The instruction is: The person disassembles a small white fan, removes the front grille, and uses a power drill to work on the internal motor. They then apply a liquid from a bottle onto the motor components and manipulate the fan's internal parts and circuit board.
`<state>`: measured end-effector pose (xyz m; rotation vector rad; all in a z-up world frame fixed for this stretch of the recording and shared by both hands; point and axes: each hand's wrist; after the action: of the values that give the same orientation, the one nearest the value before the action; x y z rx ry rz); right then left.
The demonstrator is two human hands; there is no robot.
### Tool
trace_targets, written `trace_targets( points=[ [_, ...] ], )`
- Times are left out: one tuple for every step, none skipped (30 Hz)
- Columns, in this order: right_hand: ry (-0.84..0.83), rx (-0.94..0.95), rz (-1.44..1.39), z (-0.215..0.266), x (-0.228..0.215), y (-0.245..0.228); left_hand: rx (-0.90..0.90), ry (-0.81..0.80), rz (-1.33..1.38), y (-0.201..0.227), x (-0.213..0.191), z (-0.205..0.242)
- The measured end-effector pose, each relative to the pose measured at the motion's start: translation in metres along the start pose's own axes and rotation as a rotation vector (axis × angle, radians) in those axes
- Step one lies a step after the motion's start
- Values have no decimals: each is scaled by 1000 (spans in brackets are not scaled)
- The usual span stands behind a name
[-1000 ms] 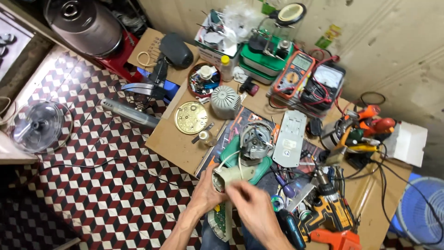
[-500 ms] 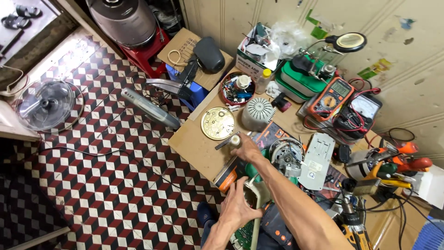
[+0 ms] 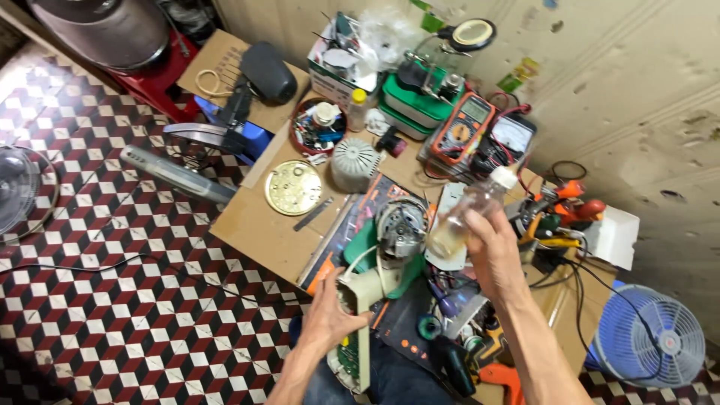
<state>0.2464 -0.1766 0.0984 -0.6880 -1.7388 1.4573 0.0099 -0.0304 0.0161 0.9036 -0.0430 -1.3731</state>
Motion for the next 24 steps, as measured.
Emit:
trace_targets(
  points=[
    [8, 190, -6, 10, -10, -3, -21, -1, -1, 3, -2, 3],
    [13, 380, -14, 20, -19, -7, -41, -1, -2, 5, -4, 5],
    [17, 386, -21, 28, -28, -2, -48, -3, -10, 3, -4, 5],
    [-38, 485, 47, 36, -37, 3, -26, 7, 24, 1, -3, 6],
    [-94, 580, 116, 43, -45, 8, -1, 17, 59, 1, -3, 5],
    [-90, 585, 109, 46, -52, 10, -5, 15, 51, -3, -1, 3],
    [-87, 679, 79, 48, -60, 12, 34, 27, 61, -7, 1, 0],
    [-85, 773, 47, 50, -67, 15, 73, 39, 72, -11, 2, -2],
    [-80, 774, 41, 48, -72, 13, 73, 36, 65, -10, 3, -3],
    [-175, 764, 180, 47, -76, 12, 37, 35, 27, -10, 2, -3],
    [-275, 751, 321, 44, -79, 11, -2, 37, -8, -11, 1, -2],
    [-276, 753, 317, 41, -79, 6, -5, 38, -11, -8, 0, 0],
    [-351, 707, 429, 37, -79, 1, -1, 37, 0, -5, 0, 1],
    [-426, 657, 541, 33, -78, -3, 2, 36, 11, -3, -1, 3],
    [-429, 657, 538, 28, -77, -5, -1, 38, 10, -1, -1, 4],
    [-468, 700, 565, 24, -75, -7, -19, 38, 8, 0, -1, 5],
    [-508, 742, 591, 19, -72, -9, -36, 38, 6, 1, -1, 5],
    [-511, 741, 590, 17, -71, -9, -39, 41, 6, 2, -1, 6],
    [-542, 744, 620, 14, -71, -9, -41, 44, 4, 3, 0, 7],
    [-573, 746, 650, 12, -69, -9, -42, 47, 2, 4, 0, 7],
    [-577, 745, 650, 9, -69, -6, -44, 49, 3, 5, 0, 8],
    [-580, 775, 630, 7, -68, -2, -48, 46, 8, 6, -1, 10],
    [-583, 804, 610, 4, -67, 1, -52, 42, 13, 7, -2, 10],
    [-586, 803, 610, 2, -66, 3, -53, 44, 14, 5, -1, 10]
  ],
)
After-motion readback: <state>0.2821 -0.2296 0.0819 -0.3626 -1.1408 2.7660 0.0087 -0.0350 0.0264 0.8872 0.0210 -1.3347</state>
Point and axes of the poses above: each hand's wrist, its own z-axis away from the middle knuckle, its own x-axis out of the palm, y = z × x, and after that the axes turned 10 degrees about -x, right-handed
